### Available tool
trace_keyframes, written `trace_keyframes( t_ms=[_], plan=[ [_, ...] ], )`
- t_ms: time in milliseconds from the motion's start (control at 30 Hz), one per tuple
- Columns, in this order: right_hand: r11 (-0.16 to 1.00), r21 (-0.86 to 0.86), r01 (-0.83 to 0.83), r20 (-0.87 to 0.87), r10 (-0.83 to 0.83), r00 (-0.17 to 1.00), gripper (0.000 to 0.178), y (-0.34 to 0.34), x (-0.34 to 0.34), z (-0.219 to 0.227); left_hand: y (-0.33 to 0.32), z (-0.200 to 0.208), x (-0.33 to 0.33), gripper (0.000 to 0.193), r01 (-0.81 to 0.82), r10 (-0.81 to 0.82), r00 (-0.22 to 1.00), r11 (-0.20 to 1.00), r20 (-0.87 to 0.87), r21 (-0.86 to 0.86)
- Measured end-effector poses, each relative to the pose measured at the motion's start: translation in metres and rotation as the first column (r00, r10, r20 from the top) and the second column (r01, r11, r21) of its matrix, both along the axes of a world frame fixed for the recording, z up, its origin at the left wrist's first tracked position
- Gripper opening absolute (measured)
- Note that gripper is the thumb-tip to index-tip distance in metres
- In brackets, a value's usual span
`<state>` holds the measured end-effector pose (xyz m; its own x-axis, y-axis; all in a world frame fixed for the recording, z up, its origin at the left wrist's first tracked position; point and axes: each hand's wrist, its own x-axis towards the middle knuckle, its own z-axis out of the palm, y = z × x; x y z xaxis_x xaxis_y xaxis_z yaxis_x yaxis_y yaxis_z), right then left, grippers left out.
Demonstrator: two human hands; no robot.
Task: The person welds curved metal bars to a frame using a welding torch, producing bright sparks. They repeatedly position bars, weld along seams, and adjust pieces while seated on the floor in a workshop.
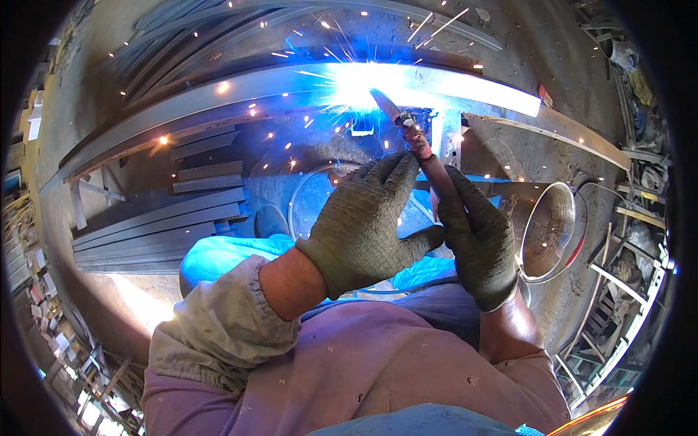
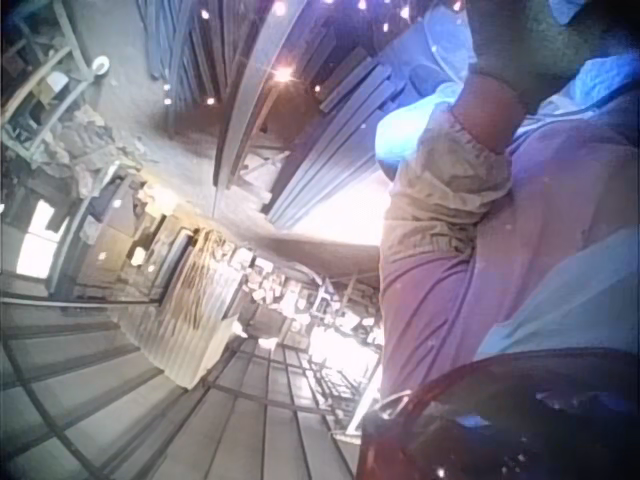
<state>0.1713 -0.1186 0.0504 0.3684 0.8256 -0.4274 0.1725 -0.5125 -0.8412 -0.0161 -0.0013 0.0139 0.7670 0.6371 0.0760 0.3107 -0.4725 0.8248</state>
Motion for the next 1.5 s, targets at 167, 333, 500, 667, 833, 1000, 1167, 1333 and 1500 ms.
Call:
trace_keyframes(
  t_ms=[167, 333, 500, 667, 833, 1000, 1167, 1333, 1500],
  plan=[
    [1.0, -0.028, -0.002, -0.017, 0.002, 1.0, 0.051, -0.002, 0.002, 0.0, 0.001, 0.002, 0.0, 0.099, 0.005, -0.004, 1.0, 0.999, -0.007, 0.052],
    [1.0, -0.023, -0.015, 0.02, 0.016, 1.0, 0.05, 0.0, 0.001, -0.001, 0.002, 0.001, 0.0, 0.103, 0.013, -0.013, 1.0, 1.0, 0.004, -0.006],
    [0.999, -0.037, -0.022, 0.021, 0.023, 1.0, 0.05, 0.001, 0.001, 0.001, 0.002, -0.001, 0.0, 0.103, 0.013, -0.014, 0.999, 0.999, 0.028, 0.051],
    [0.998, -0.047, -0.033, 0.013, 0.034, 0.999, 0.05, 0.004, 0.001, 0.007, 0.002, -0.001, 0.001, 0.104, 0.022, -0.022, 1.0, 1.0, 0.0, -0.004],
    [0.99, -0.091, 0.105, -0.083, -0.113, 0.99, 0.047, 0.005, -0.005, 0.011, 0.005, -0.002, 0.007, 0.094, 0.0, -0.002, 0.996, 1.0, 0.095, 0.022],
    [0.998, 0.025, 0.053, 0.016, -0.053, 0.998, 0.044, 0.009, -0.003, 0.0, 0.009, -0.001, 0.009, 0.097, 0.037, -0.023, 0.993, 0.992, 0.112, -0.123],
    [0.995, 0.013, 0.096, -0.078, -0.095, 0.992, 0.043, 0.013, -0.004, -0.002, 0.011, -0.002, 0.012, 0.098, -0.005, 0.008, 0.989, 1.0, 0.146, -0.024],
    [0.996, 0.032, 0.089, -0.122, -0.084, 0.989, 0.043, 0.018, -0.007, 0.003, 0.011, -0.005, 0.009, 0.108, -0.011, 0.02, 0.992, 0.997, 0.127, -0.07],
    [0.992, 0.03, 0.122, -0.173, -0.115, 0.978, 0.044, 0.019, -0.009, 0.0, 0.012, -0.008, 0.009, 0.11, -0.053, 0.027, 0.987, 0.986, 0.161, 0.156]
  ],
)
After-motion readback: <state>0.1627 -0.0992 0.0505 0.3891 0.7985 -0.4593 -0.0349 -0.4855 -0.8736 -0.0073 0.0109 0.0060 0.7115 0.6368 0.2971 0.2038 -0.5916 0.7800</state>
